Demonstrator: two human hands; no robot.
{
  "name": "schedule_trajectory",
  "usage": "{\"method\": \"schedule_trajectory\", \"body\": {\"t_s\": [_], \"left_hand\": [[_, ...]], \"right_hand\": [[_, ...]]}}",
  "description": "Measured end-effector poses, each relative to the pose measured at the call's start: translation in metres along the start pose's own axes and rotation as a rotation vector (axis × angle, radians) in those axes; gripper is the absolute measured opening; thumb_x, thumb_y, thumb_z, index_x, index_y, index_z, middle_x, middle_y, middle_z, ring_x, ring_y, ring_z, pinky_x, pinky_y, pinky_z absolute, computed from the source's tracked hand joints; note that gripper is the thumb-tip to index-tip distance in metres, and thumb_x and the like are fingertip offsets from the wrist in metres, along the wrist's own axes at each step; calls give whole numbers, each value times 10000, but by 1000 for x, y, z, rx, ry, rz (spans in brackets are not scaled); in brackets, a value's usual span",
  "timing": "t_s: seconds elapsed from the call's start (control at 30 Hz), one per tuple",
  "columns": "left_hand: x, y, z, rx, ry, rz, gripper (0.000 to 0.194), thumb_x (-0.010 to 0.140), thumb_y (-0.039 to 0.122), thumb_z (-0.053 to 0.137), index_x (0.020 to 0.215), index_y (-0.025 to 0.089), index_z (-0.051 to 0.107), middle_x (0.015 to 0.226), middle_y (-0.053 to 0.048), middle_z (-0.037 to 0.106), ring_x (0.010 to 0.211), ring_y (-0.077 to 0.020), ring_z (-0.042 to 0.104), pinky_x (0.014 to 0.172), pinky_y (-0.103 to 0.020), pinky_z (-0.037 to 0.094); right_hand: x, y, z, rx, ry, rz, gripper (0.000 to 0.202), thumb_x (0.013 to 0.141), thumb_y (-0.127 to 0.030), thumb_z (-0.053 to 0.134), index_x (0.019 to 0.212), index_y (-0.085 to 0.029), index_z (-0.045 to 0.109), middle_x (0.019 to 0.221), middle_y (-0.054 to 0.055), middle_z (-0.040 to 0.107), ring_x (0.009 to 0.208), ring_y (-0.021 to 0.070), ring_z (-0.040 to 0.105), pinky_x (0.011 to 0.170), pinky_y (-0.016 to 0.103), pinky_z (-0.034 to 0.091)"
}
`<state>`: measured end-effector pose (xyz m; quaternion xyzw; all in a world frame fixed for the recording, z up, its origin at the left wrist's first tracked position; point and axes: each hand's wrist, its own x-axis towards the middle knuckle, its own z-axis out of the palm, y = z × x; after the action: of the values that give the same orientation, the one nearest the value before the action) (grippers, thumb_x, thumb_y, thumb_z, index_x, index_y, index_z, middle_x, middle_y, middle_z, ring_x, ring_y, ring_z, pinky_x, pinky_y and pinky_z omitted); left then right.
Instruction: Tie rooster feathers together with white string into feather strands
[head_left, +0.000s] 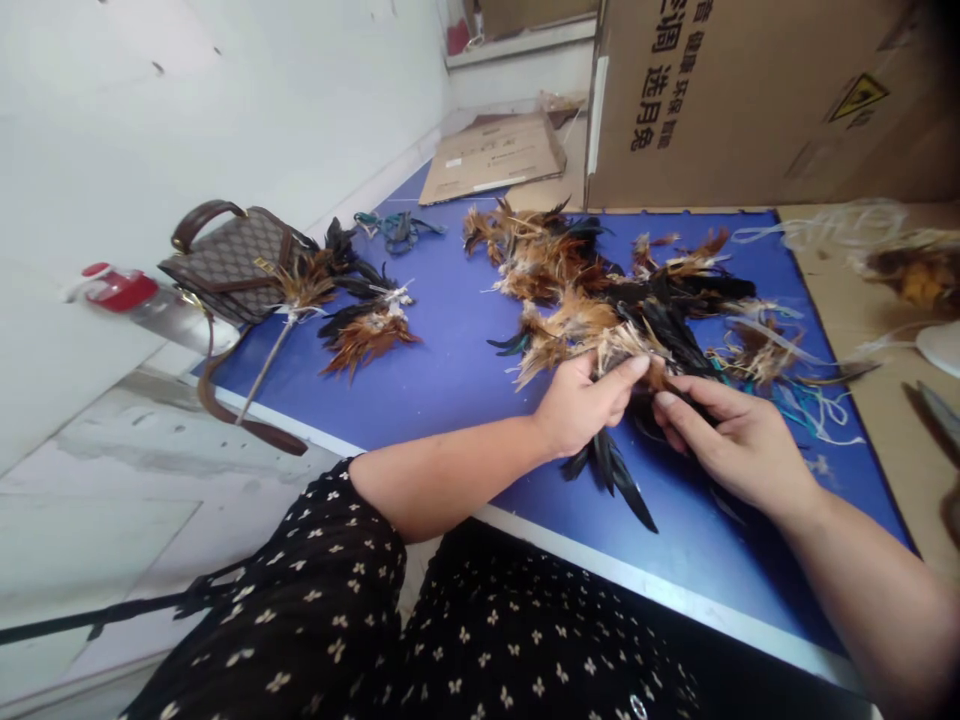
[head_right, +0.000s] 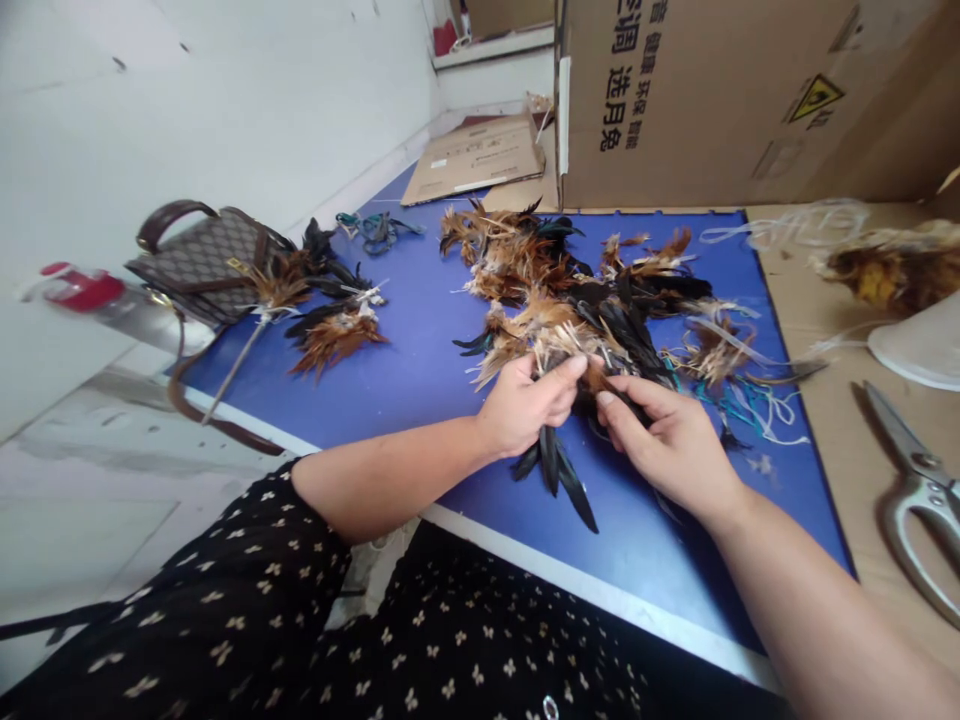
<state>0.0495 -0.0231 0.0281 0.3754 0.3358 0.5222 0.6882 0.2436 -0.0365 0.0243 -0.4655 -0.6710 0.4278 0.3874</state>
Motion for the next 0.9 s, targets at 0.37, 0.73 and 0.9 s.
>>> {"method": "schedule_trajectory", "body": {"t_s": [0.37,0.73,0.9], "left_hand": [[25,60,-21,-201,440,211,300,950,402,877,1063,151,759,751,36,671,613,-77,595,636,-213,448],[6,3,-17,121,-135,-6,428,846,442,960,1123,144,826,1088,-69,811,978,-155,732,1041,-358,550],[-1,-18,-10,209,-203,-60,526,718,336,1042,1140,140,797,1064,-45,786,960,-145,695,1059,-378,537]], "right_hand": [[6,13,-13,27,159,107,521,1005,-680,739,1189,-202,839,740,10,643,535,116,510,463,265,388],[5,5,-13,-185,213,-229,343,1029,-549,750,1166,-252,855,1067,78,826,934,226,749,932,402,607],[3,-5,-5,-34,120,-91,492,913,-704,838,883,-215,786,819,37,764,726,176,663,703,302,572]]}}
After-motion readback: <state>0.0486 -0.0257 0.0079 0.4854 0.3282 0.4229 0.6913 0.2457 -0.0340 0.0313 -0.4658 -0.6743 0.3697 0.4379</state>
